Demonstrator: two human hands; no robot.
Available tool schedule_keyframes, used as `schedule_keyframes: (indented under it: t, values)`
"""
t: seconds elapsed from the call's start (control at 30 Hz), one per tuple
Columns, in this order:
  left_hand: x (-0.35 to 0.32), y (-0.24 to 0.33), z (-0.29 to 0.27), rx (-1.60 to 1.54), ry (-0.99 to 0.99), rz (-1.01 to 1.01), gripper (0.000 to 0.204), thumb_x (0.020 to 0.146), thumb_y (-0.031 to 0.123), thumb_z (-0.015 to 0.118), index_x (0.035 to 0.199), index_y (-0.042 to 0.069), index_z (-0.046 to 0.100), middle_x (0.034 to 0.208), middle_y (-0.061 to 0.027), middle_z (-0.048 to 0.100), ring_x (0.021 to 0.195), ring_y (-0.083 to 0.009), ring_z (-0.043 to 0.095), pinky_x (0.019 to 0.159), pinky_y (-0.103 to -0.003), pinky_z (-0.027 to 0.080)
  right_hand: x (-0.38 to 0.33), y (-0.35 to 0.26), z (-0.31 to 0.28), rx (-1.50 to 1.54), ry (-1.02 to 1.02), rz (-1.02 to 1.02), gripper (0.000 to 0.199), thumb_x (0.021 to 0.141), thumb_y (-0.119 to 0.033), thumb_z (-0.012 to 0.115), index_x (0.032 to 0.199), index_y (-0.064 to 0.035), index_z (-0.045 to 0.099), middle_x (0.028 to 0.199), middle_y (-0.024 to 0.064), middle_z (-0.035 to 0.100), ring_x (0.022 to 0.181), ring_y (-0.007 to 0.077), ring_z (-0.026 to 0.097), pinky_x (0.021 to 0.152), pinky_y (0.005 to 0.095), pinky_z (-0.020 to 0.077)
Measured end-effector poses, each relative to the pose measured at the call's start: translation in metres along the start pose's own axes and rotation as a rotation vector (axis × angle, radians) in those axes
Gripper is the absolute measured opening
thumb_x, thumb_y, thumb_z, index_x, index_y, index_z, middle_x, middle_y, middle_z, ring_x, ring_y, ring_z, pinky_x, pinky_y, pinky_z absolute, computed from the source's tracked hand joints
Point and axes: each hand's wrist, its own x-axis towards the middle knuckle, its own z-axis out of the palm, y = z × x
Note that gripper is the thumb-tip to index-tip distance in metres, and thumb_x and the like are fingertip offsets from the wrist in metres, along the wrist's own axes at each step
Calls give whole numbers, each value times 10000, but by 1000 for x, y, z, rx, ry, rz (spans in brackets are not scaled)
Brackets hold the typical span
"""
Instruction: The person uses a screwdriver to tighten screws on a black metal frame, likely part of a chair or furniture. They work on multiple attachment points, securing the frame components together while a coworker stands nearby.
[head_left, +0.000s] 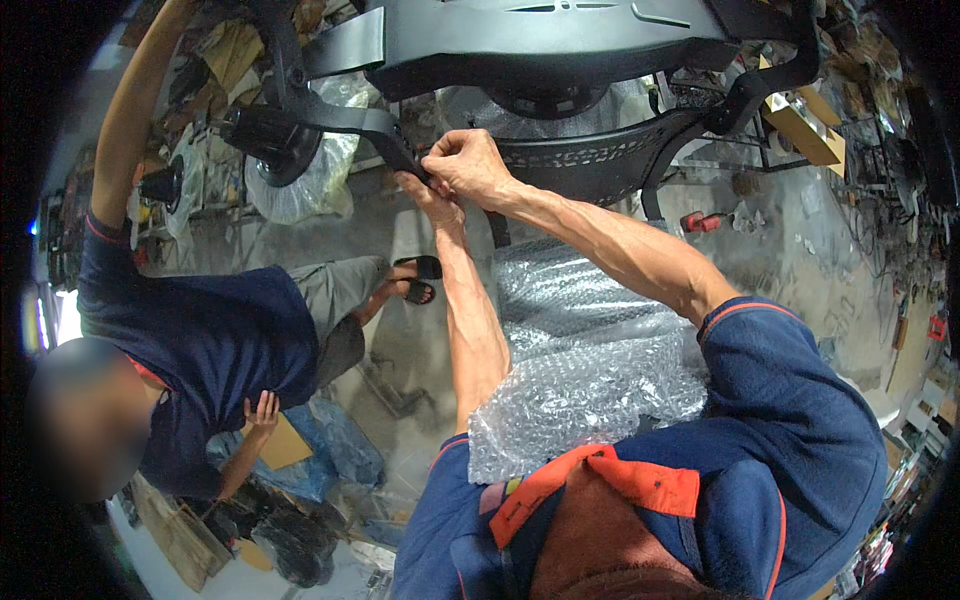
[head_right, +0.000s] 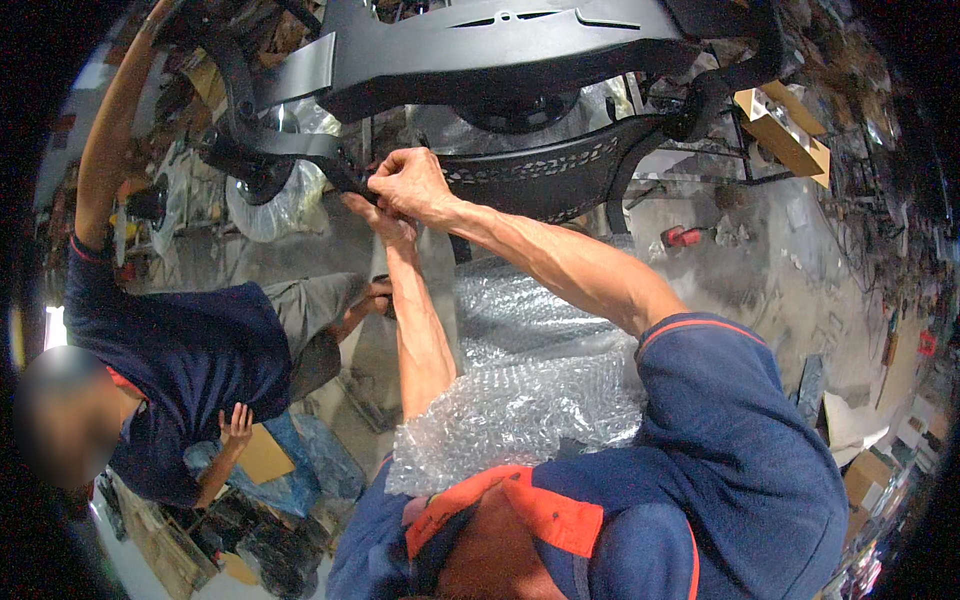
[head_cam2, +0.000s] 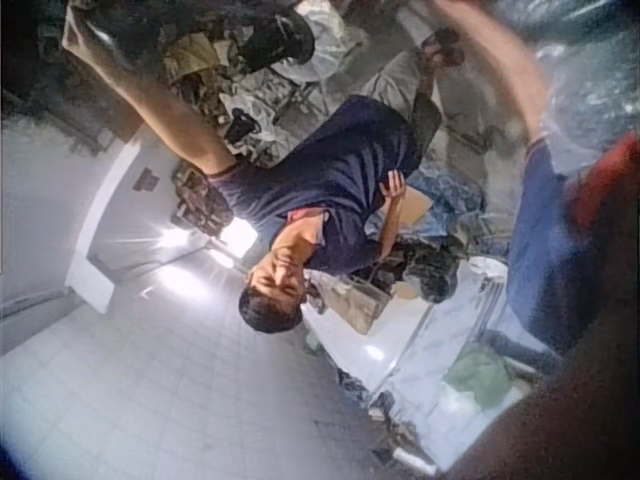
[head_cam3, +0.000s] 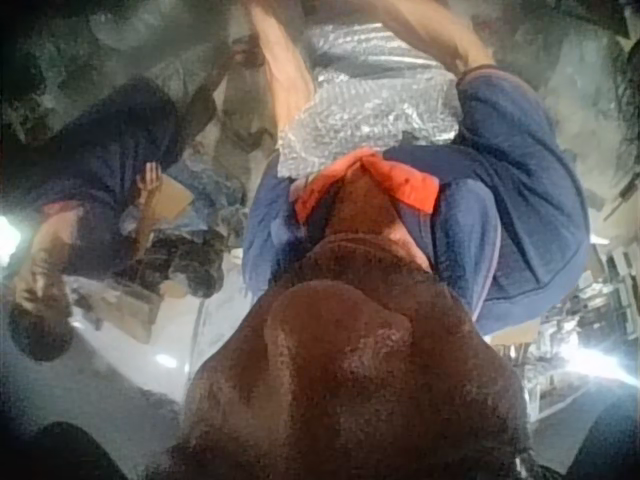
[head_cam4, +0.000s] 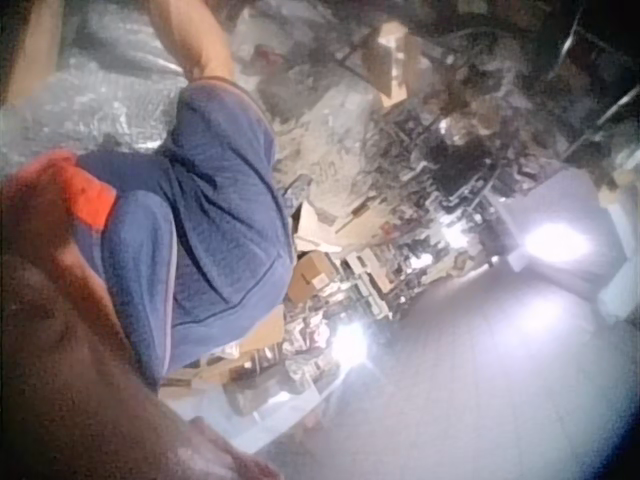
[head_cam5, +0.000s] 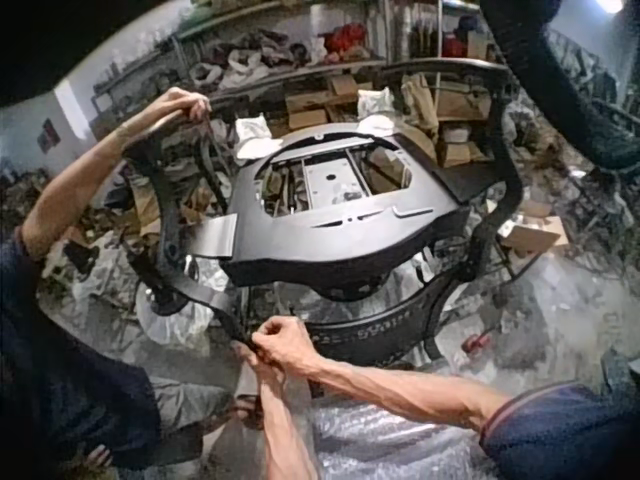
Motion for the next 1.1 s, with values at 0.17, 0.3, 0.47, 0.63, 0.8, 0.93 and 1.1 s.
schedule_keyframes:
  t: [0.17,0.3,0.47,0.63,0.8,0.93,1.1]
  values:
    - [7,-10,-3,-21,3,78,955,769,957,362,1022,74,625,855,11,593,814,-87,610,749,-254,546,-3,6,0,68,-71,-30,189,891,-83,687,980,82,700,760,125,715,643,129,692,549,271,589]
    - [13,-12,-19,-75,-74,-49,831,787,937,366,860,141,595,710,53,539,653,-43,565,607,-202,523,-6,7,-3,150,-76,-25,185,924,-101,679,966,77,709,729,108,706,602,114,669,528,262,574]
    - [3,-1,-8,-102,-199,-47,744,840,884,401,878,166,592,646,85,488,487,-15,485,439,-174,462,-2,3,-6,-1,-82,42,206,935,-135,686,905,67,713,690,90,690,565,104,645,504,263,553]
    - [-4,1,13,-70,82,-4,745,822,897,413,844,165,556,597,100,437,449,-13,431,376,-166,375,0,3,-5,-52,-37,-46,259,969,-200,687,928,55,690,713,78,674,594,99,641,494,244,536]
    - [5,1,-4,-54,-157,0,783,826,893,412,953,141,587,631,90,447,467,-9,431,416,-157,410,3,7,-7,-14,-137,55,234,936,-175,691,931,59,703,692,79,683,592,110,653,525,262,552]
    - [8,-8,1,-81,21,26,762,837,885,410,936,149,581,584,101,413,450,-11,406,404,-163,378,4,12,-3,7,-53,-43,224,931,-155,686,936,68,705,672,82,683,584,111,658,518,264,550]
    - [2,4,9,-107,-58,16,728,862,848,442,964,144,597,569,107,404,453,-10,418,416,-169,406,6,14,-3,73,-89,-25,213,936,-145,680,912,65,705,670,81,682,568,107,647,498,264,536]
